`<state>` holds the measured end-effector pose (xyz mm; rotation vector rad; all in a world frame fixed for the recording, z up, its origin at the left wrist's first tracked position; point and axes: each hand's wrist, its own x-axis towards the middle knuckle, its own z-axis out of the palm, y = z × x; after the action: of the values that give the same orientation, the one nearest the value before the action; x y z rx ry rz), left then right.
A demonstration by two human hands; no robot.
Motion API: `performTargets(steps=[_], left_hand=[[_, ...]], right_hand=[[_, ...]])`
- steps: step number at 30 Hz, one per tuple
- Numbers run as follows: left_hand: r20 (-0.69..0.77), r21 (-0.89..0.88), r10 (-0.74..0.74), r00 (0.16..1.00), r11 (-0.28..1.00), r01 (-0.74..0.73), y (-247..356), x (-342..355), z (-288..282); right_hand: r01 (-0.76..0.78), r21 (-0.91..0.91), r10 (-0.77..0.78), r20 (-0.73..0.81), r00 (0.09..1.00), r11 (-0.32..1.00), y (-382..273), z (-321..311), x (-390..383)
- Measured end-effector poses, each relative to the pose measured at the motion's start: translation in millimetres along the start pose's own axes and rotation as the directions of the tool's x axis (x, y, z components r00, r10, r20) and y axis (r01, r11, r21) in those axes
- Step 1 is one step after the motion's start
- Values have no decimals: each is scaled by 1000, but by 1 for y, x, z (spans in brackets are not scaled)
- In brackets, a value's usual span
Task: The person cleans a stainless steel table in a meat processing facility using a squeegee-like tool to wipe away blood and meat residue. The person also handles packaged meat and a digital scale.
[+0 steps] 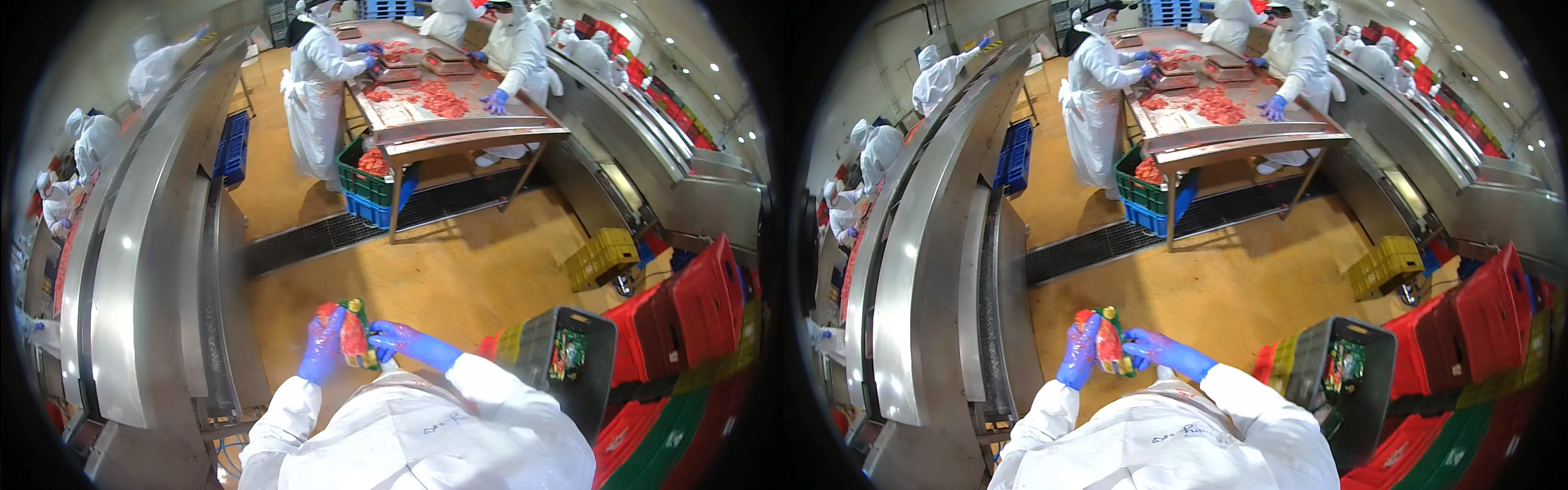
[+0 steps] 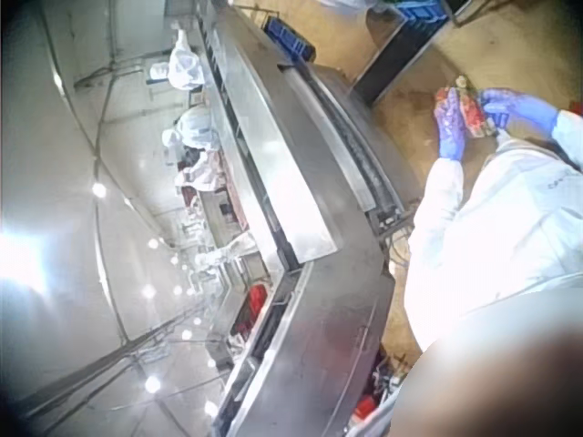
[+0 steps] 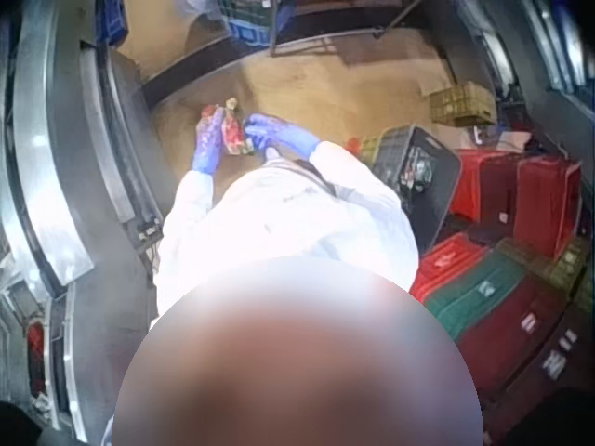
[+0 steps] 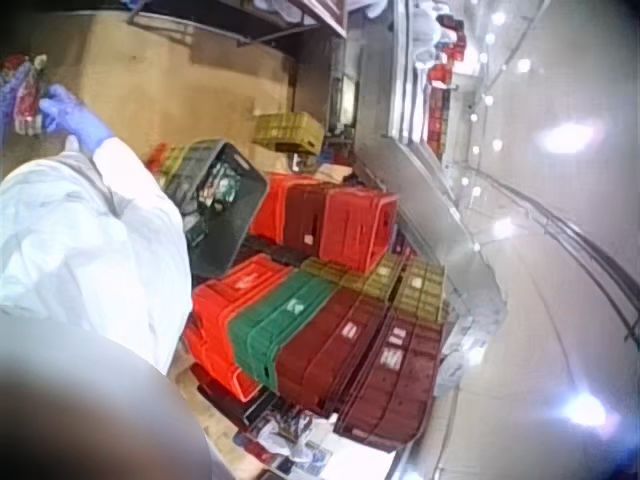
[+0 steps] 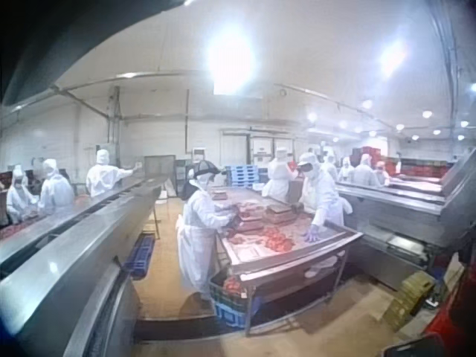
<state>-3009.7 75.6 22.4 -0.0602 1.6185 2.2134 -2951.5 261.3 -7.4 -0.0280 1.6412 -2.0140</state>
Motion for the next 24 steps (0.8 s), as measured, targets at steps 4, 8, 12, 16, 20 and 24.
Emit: performTargets(steps=[4,8,12,16,20,24], left_hand=[[-312,-19,80,947,996,-90,29,77,-74],[-543,-30,115,832,987,-156,41,144,-140],[-565,-57,125,816,980,-189,58,224,-200],[-598,-66,126,792,976,-205,87,324,-231],[-468,-96,115,876,979,-180,140,436,-234],[-434,-17,104,895,992,-123,167,561,-243]], right_hand=[[-1,-55,12,204,979,998,-69,-13,105],[18,-110,17,304,952,994,-109,-37,194],[-12,-90,35,259,965,996,-129,-76,282],[-28,-19,30,134,991,999,-158,-121,360],[-21,30,20,15,1000,999,-207,-156,425],[-6,117,10,-35,999,993,-242,-192,489]])
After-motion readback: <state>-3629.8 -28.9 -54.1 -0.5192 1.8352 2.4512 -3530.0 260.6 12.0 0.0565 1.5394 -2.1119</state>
